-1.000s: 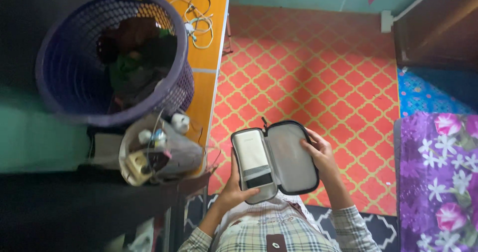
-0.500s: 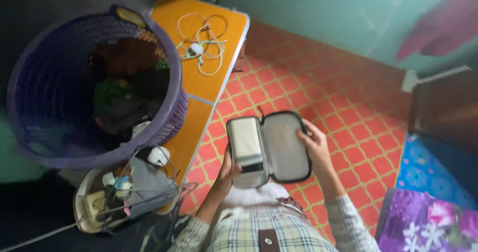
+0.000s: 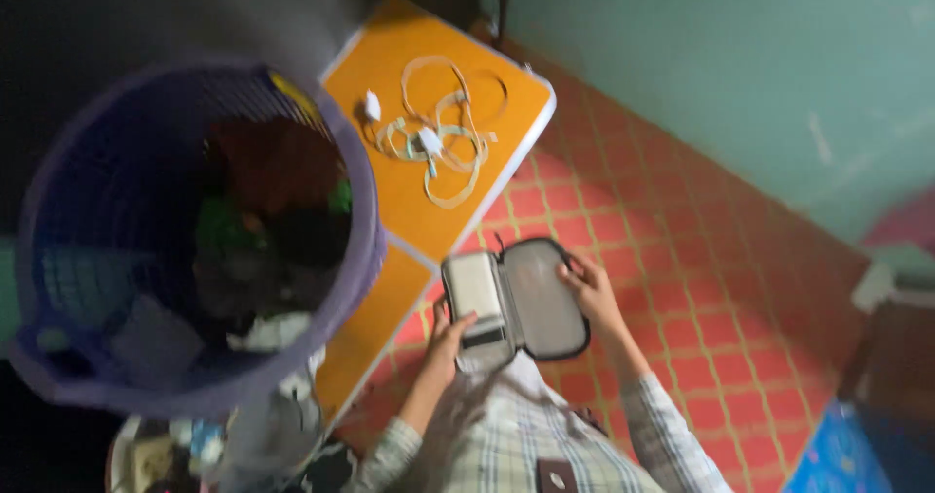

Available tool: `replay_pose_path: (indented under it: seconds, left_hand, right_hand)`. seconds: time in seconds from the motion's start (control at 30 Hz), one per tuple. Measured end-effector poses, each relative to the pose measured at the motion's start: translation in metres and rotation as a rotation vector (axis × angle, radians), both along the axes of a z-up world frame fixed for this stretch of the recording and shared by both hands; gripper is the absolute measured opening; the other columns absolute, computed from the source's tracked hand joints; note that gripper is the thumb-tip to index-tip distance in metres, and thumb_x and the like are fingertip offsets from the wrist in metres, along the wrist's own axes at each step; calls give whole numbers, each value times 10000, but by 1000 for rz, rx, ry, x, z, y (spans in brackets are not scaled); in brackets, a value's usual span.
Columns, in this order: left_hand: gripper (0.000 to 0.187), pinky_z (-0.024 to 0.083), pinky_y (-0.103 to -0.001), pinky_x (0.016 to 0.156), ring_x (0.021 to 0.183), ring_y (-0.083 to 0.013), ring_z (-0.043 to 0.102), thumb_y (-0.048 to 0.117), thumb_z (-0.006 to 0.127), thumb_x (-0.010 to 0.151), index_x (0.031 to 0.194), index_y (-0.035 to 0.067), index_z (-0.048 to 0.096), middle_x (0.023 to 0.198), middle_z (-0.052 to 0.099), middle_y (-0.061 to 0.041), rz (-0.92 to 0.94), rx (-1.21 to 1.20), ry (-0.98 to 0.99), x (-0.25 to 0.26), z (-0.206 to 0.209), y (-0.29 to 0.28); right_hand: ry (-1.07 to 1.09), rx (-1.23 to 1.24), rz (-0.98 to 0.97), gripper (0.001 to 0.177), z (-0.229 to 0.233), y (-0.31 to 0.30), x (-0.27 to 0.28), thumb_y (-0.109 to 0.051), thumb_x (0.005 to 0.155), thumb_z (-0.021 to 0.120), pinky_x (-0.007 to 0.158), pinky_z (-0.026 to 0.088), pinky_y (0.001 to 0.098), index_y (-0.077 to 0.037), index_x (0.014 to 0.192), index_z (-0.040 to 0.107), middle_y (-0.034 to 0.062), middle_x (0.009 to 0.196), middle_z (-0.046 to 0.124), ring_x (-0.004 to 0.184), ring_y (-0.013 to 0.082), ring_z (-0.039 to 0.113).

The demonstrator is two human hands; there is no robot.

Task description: Coiling and organizing various power cables and electronic accessories into a storage case.

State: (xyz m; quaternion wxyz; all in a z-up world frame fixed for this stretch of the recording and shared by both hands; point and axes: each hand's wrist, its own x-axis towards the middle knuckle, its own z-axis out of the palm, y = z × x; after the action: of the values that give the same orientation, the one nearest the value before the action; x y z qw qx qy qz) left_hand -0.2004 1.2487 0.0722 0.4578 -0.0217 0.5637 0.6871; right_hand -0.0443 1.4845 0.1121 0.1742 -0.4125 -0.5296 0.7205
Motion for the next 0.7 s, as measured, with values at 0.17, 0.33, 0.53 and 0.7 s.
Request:
replay_pose_path:
  seconds: [0.17, 0.33, 0.53, 0.7]
  left_hand:
    - [715, 480, -396, 1018, 1228, -233, 587, 101, 728, 829, 1432, 174, 351, 1327, 582, -115, 102, -38, -70, -31, -32, 59]
    - [690, 480, -376, 1015, 1210, -208, 582, 107, 729, 849, 1435, 151, 368, 1325, 584, -97, 190, -74, -33, -53, -50, 111]
    - [516, 513, -370, 937, 1088, -198, 634, 159, 752, 876, 1342, 56, 554, 1204, 668, -83, 344, -159, 116, -61, -130, 140]
    - [477, 540, -356, 911, 1036, -200, 670, 141, 771, 871, 1297, 9, 603, 1146, 713, -91, 587, -352, 115, -42, -177, 173]
  right_hand:
    - [-163, -53, 162, 498, -20, 71, -65, -212, 964, 651, 751, 563, 343, -39, 1420, 549, 154, 1022, 746, 895, 183, 687]
    - [-172, -15, 320, 507, -79, 136, -118, -191, 963, 663, 813, 567, 321, -25, 1423, 529, 135, 1087, 757, 963, 161, 695]
    - [-169, 133, 566, 467, -155, 190, -180, -109, 938, 694, 893, 525, 309, -27, 1382, 576, 127, 1135, 721, 1066, 171, 643]
    - [164, 243, 948, 513, -234, 243, -226, -15, 877, 742, 942, 542, 349, 12, 1364, 583, 122, 1417, 487, 1253, 212, 579]
